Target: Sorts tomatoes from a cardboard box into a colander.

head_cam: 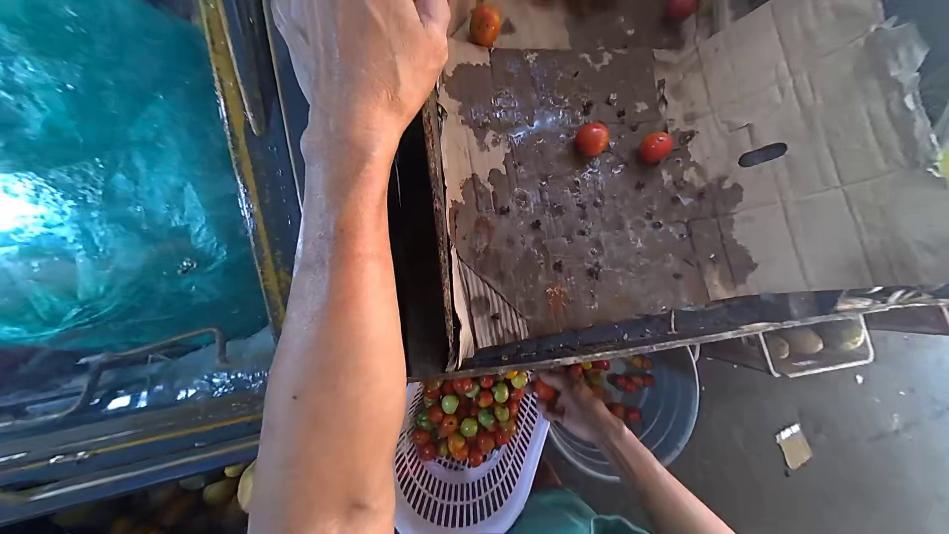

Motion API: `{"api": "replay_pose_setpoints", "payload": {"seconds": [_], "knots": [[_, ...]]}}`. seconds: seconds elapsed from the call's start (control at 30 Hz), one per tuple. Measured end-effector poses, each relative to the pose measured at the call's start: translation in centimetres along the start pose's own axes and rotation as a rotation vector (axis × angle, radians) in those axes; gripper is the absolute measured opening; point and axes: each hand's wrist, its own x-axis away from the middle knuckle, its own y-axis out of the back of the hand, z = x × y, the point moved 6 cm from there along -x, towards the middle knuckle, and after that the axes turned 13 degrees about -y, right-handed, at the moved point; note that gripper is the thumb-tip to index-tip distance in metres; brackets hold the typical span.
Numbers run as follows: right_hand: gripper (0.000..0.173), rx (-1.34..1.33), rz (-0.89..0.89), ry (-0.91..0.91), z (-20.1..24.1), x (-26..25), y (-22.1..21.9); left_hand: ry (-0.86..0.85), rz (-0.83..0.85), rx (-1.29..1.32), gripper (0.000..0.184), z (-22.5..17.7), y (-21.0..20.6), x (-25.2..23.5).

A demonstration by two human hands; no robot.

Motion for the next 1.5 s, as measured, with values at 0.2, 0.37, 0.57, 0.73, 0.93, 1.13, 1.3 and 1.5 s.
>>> {"api": "replay_pose_setpoints", "payload": {"seconds": [0.2, 0.37, 0.57, 0.73, 0.93, 1.13, 1.3, 1.5], "knots": [[0.059, 1.361, 0.072, 0.395, 3.4, 7.7, -4.5, 0.124, 0.148, -0.033, 0.048, -1.0, 0.8, 0.3], [0.028, 1.079, 0.363, 1.02, 14.7, 18.0, -6.0, 0.087, 0.074, -0.061, 0.043, -0.9, 0.6, 0.4], [0.032, 1.236, -1.002, 1.171, 34.7, 16.8, -0.4, 0.081, 0.05, -0.048, 0.037, -1.2, 1.0, 1.0], [0.032, 1.183, -1.145, 1.33, 38.8, 15.8, -1.1, 0.118, 0.047, -0.043, 0.034, -1.2, 0.6, 0.9], [0.04, 1.207, -0.897, 1.459, 47.7, 12.8, -7.3, 0.091, -0.037, -0.014, 0.027, -0.9, 0.6, 1.0], [0.072, 1.652, -1.06, 1.492, 55.8, 10.8, -13.6, 0.08, -0.098, 0.004, 0.023, -1.0, 0.6, 1.0], [0.075, 1.895, -1.127, 1.089, 58.9, 9.5, -13.9, 0.056, -0.161, -0.016, 0.021, -1.1, 0.6, 1.0], [0.051, 1.862, -1.235, 1.137, 57.5, 9.8, -15.0, 0.044, -0.168, -0.046, 0.021, -1.2, 0.6, 0.9]]}}
